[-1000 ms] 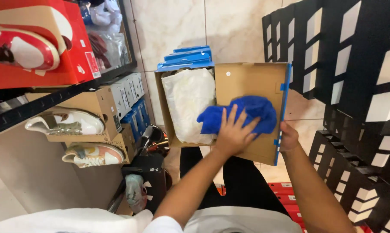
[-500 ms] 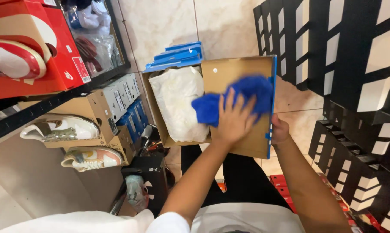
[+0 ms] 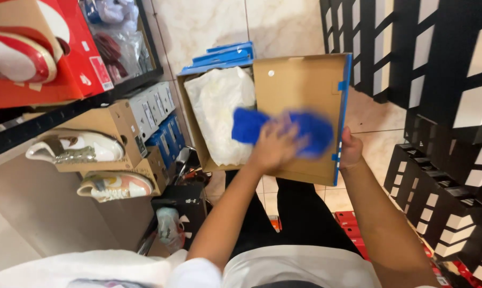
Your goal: Cleaning and organizing shoe boxes by wiping them with a cloth and restacking them in a warehouse.
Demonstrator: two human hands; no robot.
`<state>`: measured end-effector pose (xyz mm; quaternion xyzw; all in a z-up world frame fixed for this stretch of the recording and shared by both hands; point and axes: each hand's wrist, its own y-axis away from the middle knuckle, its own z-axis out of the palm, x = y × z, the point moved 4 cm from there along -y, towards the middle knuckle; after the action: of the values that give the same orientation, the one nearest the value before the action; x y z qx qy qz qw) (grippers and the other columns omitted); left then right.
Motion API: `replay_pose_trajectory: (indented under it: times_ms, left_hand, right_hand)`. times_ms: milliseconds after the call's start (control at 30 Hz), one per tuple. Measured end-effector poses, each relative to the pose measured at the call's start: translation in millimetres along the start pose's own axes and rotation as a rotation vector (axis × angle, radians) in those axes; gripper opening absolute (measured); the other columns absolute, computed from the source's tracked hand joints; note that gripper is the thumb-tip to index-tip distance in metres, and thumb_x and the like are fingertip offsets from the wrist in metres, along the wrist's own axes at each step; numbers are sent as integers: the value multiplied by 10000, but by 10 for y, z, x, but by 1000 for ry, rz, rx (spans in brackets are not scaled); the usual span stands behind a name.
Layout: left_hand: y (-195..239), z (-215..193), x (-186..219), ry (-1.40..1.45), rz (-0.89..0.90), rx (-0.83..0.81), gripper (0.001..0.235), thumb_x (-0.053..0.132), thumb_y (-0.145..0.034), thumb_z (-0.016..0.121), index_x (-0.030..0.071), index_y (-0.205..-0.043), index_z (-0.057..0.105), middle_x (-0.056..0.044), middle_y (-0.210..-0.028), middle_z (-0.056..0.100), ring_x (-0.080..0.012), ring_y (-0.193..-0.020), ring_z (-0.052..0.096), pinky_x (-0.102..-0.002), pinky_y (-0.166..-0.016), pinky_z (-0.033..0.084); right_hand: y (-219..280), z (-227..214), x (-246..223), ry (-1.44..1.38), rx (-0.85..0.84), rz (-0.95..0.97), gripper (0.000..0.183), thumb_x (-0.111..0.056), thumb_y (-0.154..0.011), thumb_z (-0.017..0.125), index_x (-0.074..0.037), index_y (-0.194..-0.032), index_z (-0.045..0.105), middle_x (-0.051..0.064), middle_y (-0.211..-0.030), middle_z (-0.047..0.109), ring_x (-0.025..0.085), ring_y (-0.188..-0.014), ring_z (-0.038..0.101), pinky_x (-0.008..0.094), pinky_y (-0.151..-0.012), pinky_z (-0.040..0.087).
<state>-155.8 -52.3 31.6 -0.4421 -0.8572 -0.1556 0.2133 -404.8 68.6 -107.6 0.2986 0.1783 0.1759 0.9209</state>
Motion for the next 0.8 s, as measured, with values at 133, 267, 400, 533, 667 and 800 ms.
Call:
replay_pose_trajectory:
  times_ms: [133,267,400,533,667,800]
  left_hand:
    - [-602,-430,-92,235,-346,476,534,420,-932,735,402,-1438,568,-55,-1541,511,-389,-1550,307,-594,-1239,248]
    - [-410,-32,483,333,-281,272,598,444,-903,677,449,-1473,495,4,-1524,483,-384,-1519,337,-642,-1197,274]
    - [420,315,747,737,-302,238,496,199,-865,698,475,-1273,644,165,-1522,537,-201,-1443,474,-389,-1137,333]
    - [1576,-293,293,2263,-657,384,564,148,-930,726,85,-1438,488,-253,-1139,711,-409,-901,735,-510,-603,657]
    - [2387,-1244,-683,1300,-872,755,222,192,-1005,601,25,-1138,661,-213,-1133,700,-333,-1014,653,-463,-923,501]
    - [2346,-2137,-1164,412,-892,484,132,306,-932,733,194,-876,775,38,-1009,770,-200,-964,721,-335,-942,519]
  right_hand:
    - [163,228,4,33,36,-21,640,-465,-966,466,-43,-1442,539,190,-1329,652,440,-1187,640,702,-1079,366]
    - [210,135,-75,84,92,-59,690,-467,-915,501,-41,-1456,530,207,-1376,622,445,-1212,614,691,-1088,360]
    - [244,154,-145,121,135,-132,697,-489,-894,551,-83,-1460,567,157,-1375,643,395,-1180,644,643,-1088,408]
    - [230,532,-67,357,303,-97,721,-422,-906,418,-142,-1571,414,134,-1495,527,367,-1309,535,629,-1168,327]
    - [339,3557,629,774,452,-167,825,-130,-799,693,-211,-1556,377,129,-1479,539,348,-1321,552,568,-1152,388]
    - [-126,4370,1516,1482,278,-470,982,-219,-921,777,-178,-1665,136,283,-1684,33,595,-1502,14,801,-1114,28]
